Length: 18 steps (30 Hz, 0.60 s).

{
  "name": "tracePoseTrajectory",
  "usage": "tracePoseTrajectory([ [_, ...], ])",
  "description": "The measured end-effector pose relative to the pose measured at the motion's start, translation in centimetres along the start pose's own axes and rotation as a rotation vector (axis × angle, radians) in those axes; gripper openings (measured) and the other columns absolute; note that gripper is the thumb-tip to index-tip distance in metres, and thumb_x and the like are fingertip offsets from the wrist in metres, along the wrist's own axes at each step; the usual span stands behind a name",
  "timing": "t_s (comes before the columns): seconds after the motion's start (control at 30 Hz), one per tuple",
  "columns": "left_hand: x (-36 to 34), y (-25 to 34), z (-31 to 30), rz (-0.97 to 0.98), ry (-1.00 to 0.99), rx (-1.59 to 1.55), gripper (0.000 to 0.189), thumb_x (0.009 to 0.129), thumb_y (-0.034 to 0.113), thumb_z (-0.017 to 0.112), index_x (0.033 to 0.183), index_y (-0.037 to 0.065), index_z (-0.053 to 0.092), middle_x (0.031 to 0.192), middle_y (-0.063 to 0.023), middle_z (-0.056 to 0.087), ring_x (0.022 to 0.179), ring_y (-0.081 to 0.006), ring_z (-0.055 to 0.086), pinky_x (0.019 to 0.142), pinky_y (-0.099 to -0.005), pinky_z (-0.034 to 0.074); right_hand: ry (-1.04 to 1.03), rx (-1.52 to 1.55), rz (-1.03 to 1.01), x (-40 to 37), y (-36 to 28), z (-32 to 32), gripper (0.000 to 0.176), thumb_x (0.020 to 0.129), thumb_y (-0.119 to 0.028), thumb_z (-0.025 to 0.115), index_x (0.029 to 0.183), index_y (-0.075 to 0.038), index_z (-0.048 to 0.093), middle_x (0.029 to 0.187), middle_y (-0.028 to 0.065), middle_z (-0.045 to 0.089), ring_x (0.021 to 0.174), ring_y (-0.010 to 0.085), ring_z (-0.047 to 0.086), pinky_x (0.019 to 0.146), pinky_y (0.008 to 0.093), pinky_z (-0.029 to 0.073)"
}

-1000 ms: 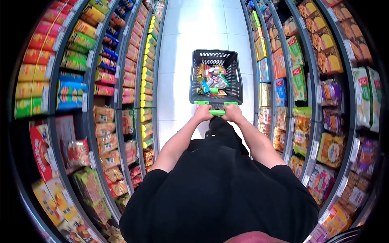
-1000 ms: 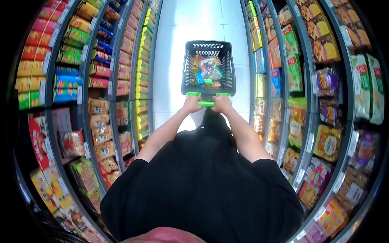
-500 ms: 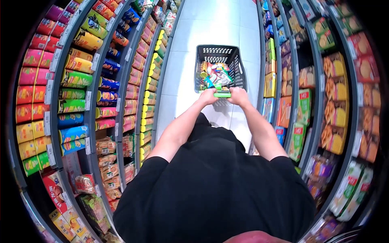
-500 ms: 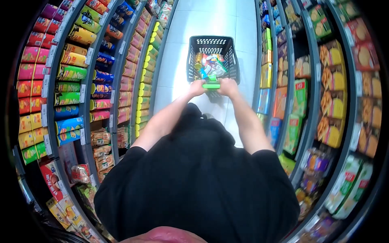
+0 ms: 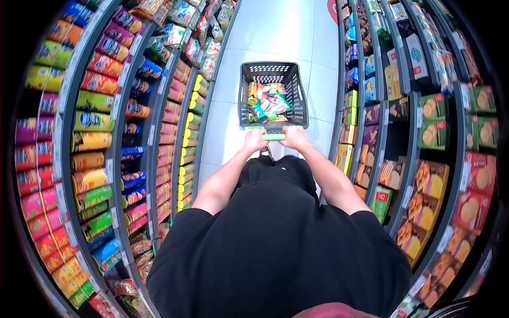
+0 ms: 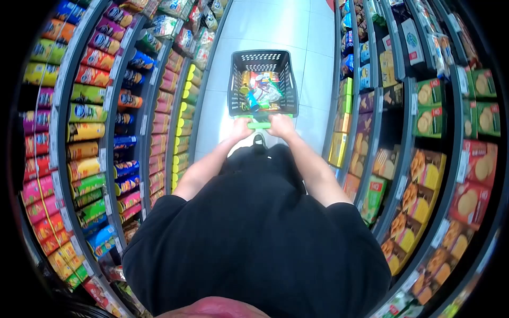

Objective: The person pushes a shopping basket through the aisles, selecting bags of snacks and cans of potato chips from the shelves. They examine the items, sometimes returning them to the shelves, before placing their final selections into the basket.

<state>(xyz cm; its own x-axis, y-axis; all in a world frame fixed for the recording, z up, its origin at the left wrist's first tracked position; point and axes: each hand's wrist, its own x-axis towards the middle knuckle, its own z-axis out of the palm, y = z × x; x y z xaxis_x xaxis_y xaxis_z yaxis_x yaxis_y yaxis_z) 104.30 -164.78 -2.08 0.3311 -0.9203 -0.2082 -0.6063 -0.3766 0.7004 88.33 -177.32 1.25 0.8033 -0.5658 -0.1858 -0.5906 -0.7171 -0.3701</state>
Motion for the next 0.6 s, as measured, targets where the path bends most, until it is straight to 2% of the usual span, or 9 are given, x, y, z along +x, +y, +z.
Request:
tracePoseTrajectory([
  [0.17,10.1,0.6,-6.9,-0.086,-0.041,0.017,0.031,0.067,0.035,0.077,0.078,0.007,0.071,0.079,-0.0142,0.068,0.080,-0.0336,0.065,0.073,-0.0420,0.051,0.104,0.137,0.083,10.4,0.7,-4.1,0.027,0.070,-0.033,0.066,0.081,-0.008,0.068,0.077,0.0183,0.067,0.072,0.0354,0.066,0.067,0.0463,0.053],
  [0.23,13.5,0.8,-8.7,0.116,0.138,0.158,0.046,0.060,0.049,0.082,0.078,0.007,0.071,0.082,-0.0091,0.068,0.091,-0.0293,0.061,0.084,-0.0436,0.045,0.146,0.120,-0.015,14.4,2.3,-4.5,0.028,0.067,-0.034,0.068,0.077,-0.008,0.065,0.074,0.0150,0.067,0.070,0.0338,0.066,0.063,0.0438,0.053],
  [0.3,16.2,0.8,-9.4,0.049,0.040,0.185,0.051,0.059,0.052,0.081,0.080,0.007,0.071,0.089,-0.0057,0.066,0.104,-0.0267,0.052,0.092,-0.0458,0.037,0.126,0.123,-0.066,17.3,3.5,-4.8,0.027,0.067,-0.032,0.068,0.079,-0.008,0.064,0.075,0.0140,0.066,0.071,0.0327,0.066,0.063,0.0436,0.053],
  [0.37,18.3,1.1,-9.2,0.021,0.271,0.172,0.043,0.066,0.047,0.080,0.080,0.007,0.071,0.099,-0.0075,0.064,0.111,-0.0283,0.047,0.095,-0.0472,0.034,0.112,0.185,-0.073,19.9,4.4,-6.1,0.026,0.068,-0.030,0.068,0.081,-0.008,0.063,0.076,0.0138,0.067,0.071,0.0327,0.066,0.063,0.0440,0.053],
  [0.4,18.9,2.2,-8.7,-0.149,0.338,0.136,0.038,0.073,0.040,0.077,0.092,0.008,0.070,0.125,-0.0135,0.054,0.121,-0.0343,0.039,0.101,-0.0481,0.031,0.112,0.219,-0.084,21.4,5.1,-7.2,0.025,0.069,-0.028,0.067,0.082,-0.008,0.063,0.077,0.0136,0.067,0.071,0.0326,0.066,0.062,0.0444,0.053],
  [0.43,20.1,2.5,-8.5,-0.170,0.341,0.117,0.038,0.073,0.040,0.077,0.092,0.008,0.070,0.125,-0.0135,0.054,0.121,-0.0343,0.039,0.101,-0.0481,0.031,0.088,0.207,-0.093,23.5,4.9,-7.4,0.025,0.069,-0.028,0.067,0.082,-0.008,0.063,0.077,0.0136,0.067,0.071,0.0326,0.066,0.062,0.0444,0.053],
  [0.5,23.9,5.0,-7.6,-0.469,0.640,-0.085,0.040,0.077,0.034,0.075,0.108,0.012,0.064,0.142,-0.0230,0.034,0.131,-0.0414,0.030,0.108,-0.0488,0.024,0.112,0.244,-0.125,26.9,6.3,-8.3,0.022,0.070,-0.026,0.067,0.082,-0.008,0.063,0.077,0.0129,0.067,0.071,0.0325,0.066,0.063,0.0450,0.052],
  [0.53,26.6,4.7,-7.6,-0.516,0.620,-0.208,0.058,0.078,0.029,0.074,0.128,0.011,0.050,0.147,-0.0302,0.020,0.139,-0.0464,0.015,0.112,-0.0484,0.019,0.150,0.291,-0.160,28.8,7.0,-9.0,0.023,0.069,-0.024,0.068,0.084,-0.008,0.062,0.079,0.0139,0.067,0.072,0.0330,0.066,0.065,0.0453,0.052],
  [0.6,31.7,4.3,-7.9,-0.539,0.669,-0.231,0.068,0.076,0.028,0.075,0.133,0.008,0.044,0.147,-0.0310,0.021,0.140,-0.0462,0.010,0.113,-0.0475,0.018,0.125,0.344,-0.178,32.7,8.4,-9.9,0.025,0.069,-0.025,0.069,0.087,-0.009,0.063,0.083,0.0134,0.067,0.077,0.0332,0.065,0.068,0.0453,0.052],
])
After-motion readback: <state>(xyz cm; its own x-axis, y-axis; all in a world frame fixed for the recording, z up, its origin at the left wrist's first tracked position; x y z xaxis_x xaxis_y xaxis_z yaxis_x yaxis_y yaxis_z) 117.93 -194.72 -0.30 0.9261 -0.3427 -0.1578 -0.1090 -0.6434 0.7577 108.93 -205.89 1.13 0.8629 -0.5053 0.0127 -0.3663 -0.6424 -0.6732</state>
